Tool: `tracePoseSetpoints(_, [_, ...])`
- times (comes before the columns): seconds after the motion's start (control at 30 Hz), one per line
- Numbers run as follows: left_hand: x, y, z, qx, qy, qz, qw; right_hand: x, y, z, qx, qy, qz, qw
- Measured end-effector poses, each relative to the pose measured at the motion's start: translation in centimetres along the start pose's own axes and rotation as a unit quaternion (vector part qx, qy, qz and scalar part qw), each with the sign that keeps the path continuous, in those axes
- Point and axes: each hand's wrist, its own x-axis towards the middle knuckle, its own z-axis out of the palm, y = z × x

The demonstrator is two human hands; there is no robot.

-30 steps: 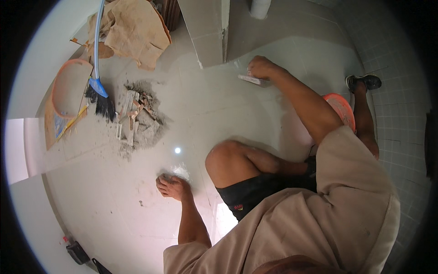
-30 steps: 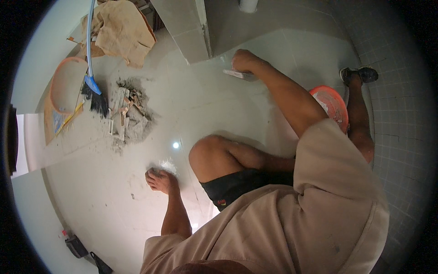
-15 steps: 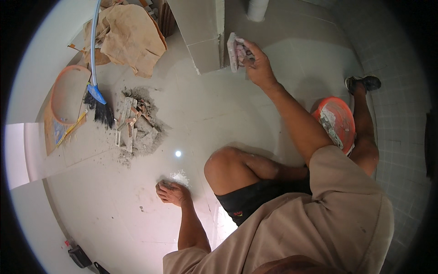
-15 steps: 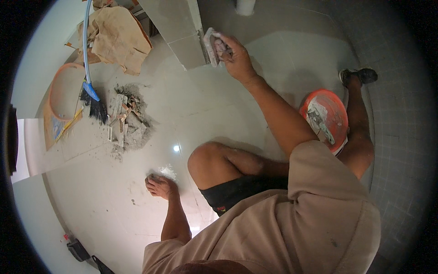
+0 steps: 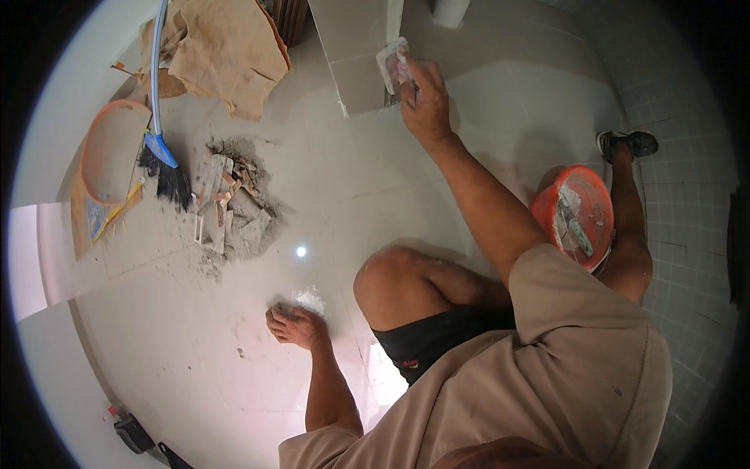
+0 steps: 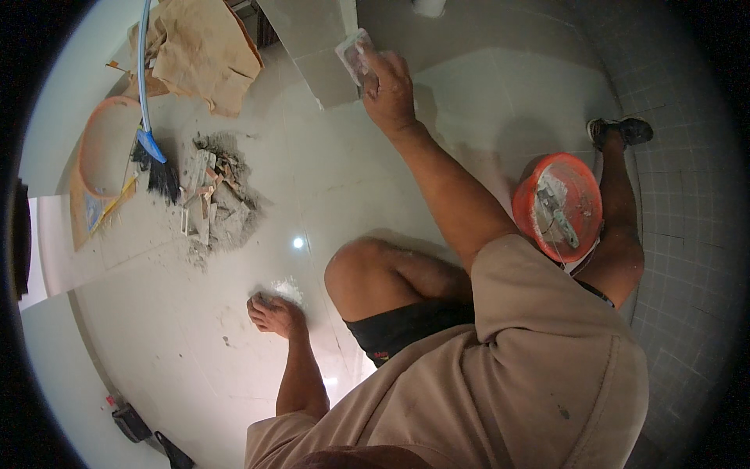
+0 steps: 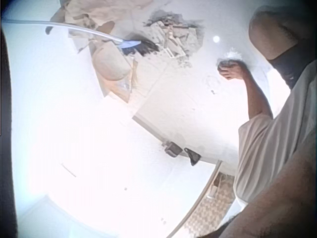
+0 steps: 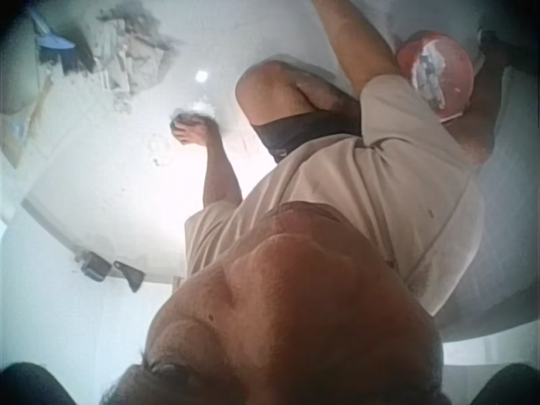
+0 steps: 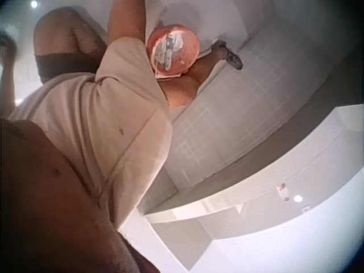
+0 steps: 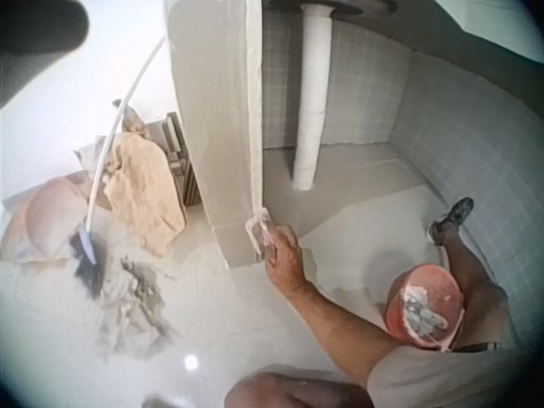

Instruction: The person applies plaster to the corner and edge of a wall using a putty knife and a sanding block, dipping the tool into a bucket of plaster mixture.

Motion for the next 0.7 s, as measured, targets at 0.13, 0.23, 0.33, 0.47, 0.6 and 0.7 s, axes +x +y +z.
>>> tracePoseSetpoints(0.13, [0.1, 0.7, -0.2, -0.009, -0.013, -0.001, 1.000, -1.1, 1.9, -0.3, -0.061, 0.005, 0.097, 0.993])
tracePoseSetpoints(0.23, [0.2, 0.6, -0.3, -0.001, -0.001, -0.003, 1.000, -1.2, 1.3, -0.7, -0.073, 0.009, 0.127, 0.989])
tracePoseSetpoints(0.33, [0.0, 0.1, -0.3, -0.003, -0.002, 0.002, 1.000, -0.8, -0.7, -0.9, -0.021, 0.032, 0.126, 0.991])
tracePoseSetpoints(0.47, [0.1, 0.0, 0.1, 0.008, -0.004, 0.000, 1.000, 0.4, -0.3, -1.0, -0.031, 0.034, 0.040, 0.998])
tracePoseSetpoints(0.6, [0.2, 0.0, 0.2, 0.006, -0.003, 0.004, 1.000, 0.2, 0.0, -1.2, -0.101, 0.020, 0.009, 0.995])
tracePoseSetpoints(0.7, [0.1, -0.1, 0.1, 0.004, -0.002, 0.002, 1.000, -0.6, -0.8, -1.4, -0.104, 0.009, 0.013, 0.994])
